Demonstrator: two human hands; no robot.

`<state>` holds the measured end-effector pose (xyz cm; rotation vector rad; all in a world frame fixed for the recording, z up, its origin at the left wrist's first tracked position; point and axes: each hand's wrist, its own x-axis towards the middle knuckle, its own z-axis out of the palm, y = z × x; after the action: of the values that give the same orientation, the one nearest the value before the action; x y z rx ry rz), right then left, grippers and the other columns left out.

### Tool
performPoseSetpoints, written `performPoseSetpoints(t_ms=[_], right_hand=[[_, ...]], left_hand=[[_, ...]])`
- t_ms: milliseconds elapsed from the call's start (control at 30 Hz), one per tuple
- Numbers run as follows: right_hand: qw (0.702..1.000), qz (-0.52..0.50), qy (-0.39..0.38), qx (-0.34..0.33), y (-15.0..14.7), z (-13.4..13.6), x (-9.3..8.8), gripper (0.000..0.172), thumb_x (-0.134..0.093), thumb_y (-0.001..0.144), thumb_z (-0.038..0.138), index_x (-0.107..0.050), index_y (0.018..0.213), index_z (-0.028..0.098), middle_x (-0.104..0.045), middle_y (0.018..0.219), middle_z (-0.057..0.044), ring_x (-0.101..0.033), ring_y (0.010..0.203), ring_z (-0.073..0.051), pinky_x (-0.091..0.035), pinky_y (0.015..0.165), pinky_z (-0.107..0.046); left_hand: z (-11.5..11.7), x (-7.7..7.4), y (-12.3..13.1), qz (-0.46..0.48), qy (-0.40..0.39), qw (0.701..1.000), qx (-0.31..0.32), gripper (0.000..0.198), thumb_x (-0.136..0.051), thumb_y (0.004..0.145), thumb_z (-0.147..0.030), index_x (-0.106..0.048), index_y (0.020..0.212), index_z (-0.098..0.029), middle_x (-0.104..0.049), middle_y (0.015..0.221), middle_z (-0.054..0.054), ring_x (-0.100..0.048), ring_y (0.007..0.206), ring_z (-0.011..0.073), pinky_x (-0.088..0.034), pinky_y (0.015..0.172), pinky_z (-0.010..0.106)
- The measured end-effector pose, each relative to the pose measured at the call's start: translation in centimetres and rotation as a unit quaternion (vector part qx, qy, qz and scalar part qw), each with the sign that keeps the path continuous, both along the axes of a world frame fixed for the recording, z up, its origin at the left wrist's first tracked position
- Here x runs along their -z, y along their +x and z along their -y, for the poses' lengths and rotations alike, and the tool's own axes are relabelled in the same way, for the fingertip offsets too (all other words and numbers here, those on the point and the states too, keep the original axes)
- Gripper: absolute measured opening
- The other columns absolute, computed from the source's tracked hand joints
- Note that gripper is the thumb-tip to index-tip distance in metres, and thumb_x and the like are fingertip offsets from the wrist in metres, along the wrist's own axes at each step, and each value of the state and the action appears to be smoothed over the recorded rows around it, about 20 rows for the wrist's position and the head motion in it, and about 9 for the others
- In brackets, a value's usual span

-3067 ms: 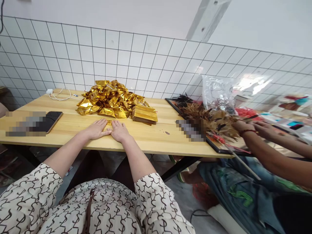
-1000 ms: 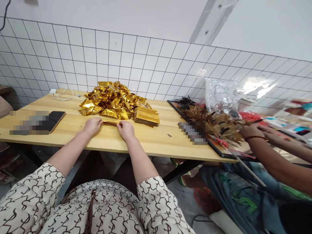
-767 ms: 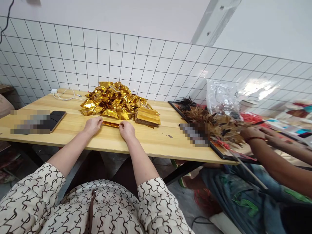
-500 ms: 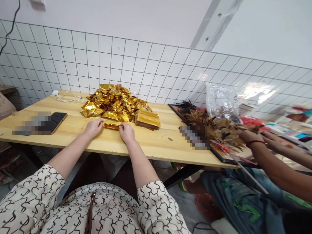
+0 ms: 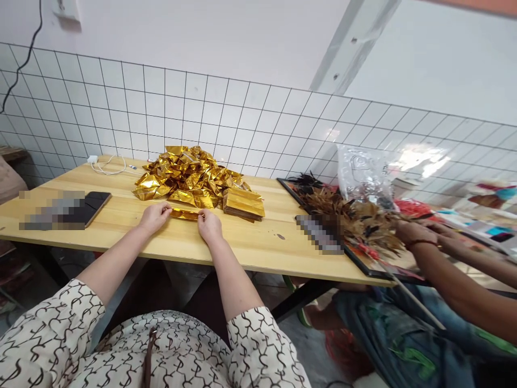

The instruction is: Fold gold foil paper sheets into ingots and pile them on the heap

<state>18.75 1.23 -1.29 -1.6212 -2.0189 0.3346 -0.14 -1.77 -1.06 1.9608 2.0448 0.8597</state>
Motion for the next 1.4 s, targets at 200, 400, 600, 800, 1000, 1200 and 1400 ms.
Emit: performPoseSetpoints(t_ms=[200, 400, 600, 800, 1000, 1200, 1400], right_hand=[[0.999, -0.017, 0.019, -0.026, 0.10, -0.11, 0.35, 0.030, -0.046, 0.085, 0.017, -0.070, 0.103, 0.019, -0.071, 0.082, -0.006, -0.062, 0.075, -0.019, -0.045, 0.072, -0.028], [0.999, -0.007, 0.014, -0.039, 0.00, 0.15, 0.12, 0.032, -0.047, 0.084, 0.015, -0.070, 0.106, 0.019, -0.073, 0.085, -0.006, -0.064, 0.079, -0.021, -0.046, 0.075, -0.028], [0.999, 0.012, 0.010, -0.046, -0.12, 0.29, -0.04, 0.035, -0.047, 0.084, 0.014, -0.068, 0.110, 0.020, -0.073, 0.086, -0.006, -0.065, 0.083, -0.021, -0.047, 0.077, -0.030], [0.999, 0.008, 0.009, -0.043, -0.17, 0.31, 0.03, 0.031, -0.045, 0.088, 0.020, -0.068, 0.108, 0.021, -0.073, 0.089, -0.006, -0.066, 0.084, -0.021, -0.047, 0.077, -0.029], [0.998, 0.023, 0.014, -0.051, -0.24, 0.54, -0.11, 0.032, -0.042, 0.090, 0.020, -0.067, 0.111, 0.021, -0.074, 0.096, -0.007, -0.066, 0.091, -0.022, -0.046, 0.082, -0.030], [0.998, 0.017, 0.024, -0.063, -0.20, 0.39, 0.03, 0.031, -0.042, 0.090, 0.022, -0.067, 0.109, 0.022, -0.074, 0.091, -0.006, -0.066, 0.087, -0.022, -0.046, 0.080, -0.030], [0.997, 0.003, 0.026, -0.069, -0.27, 0.47, 0.08, 0.031, -0.042, 0.089, 0.019, -0.067, 0.107, 0.021, -0.072, 0.083, -0.005, -0.064, 0.081, -0.020, -0.046, 0.077, -0.029]], left_hand=[[-0.34, 0.56, -0.05, 0.047, 0.018, 0.999, 0.003, 0.015, -0.054, 0.084, -0.024, -0.068, 0.079, -0.022, -0.069, 0.072, 0.001, -0.064, 0.072, 0.0198, -0.043, 0.067, 0.028], [-0.42, 0.72, 0.08, 0.044, 0.021, 0.999, 0.013, 0.014, -0.055, 0.083, -0.023, -0.064, 0.072, -0.021, -0.067, 0.068, 0.001, -0.063, 0.070, 0.0198, -0.043, 0.067, 0.028], [-0.49, 0.72, 0.24, 0.037, 0.012, 0.999, 0.009, 0.014, -0.055, 0.083, -0.020, -0.063, 0.072, -0.021, -0.067, 0.070, 0.002, -0.063, 0.073, 0.0201, -0.043, 0.067, 0.028], [-0.51, 0.78, 0.24, 0.046, 0.013, 0.999, 0.010, 0.014, -0.053, 0.085, -0.023, -0.067, 0.082, -0.022, -0.070, 0.075, 0.002, -0.065, 0.074, 0.0197, -0.045, 0.068, 0.028], [-0.64, 0.82, 0.44, 0.042, 0.012, 0.999, 0.018, 0.019, -0.049, 0.087, -0.020, -0.068, 0.090, -0.021, -0.073, 0.086, 0.005, -0.067, 0.083, 0.0214, -0.047, 0.075, 0.030], [-0.82, 0.92, 0.33, 0.044, 0.014, 0.999, 0.023, 0.019, -0.050, 0.086, -0.020, -0.069, 0.090, -0.021, -0.073, 0.085, 0.005, -0.067, 0.082, 0.0214, -0.049, 0.076, 0.030], [-0.85, 0.99, 0.32, 0.042, 0.013, 0.999, 0.023, 0.018, -0.050, 0.086, -0.019, -0.068, 0.089, -0.021, -0.073, 0.084, 0.004, -0.067, 0.081, 0.0205, -0.048, 0.075, 0.029]])
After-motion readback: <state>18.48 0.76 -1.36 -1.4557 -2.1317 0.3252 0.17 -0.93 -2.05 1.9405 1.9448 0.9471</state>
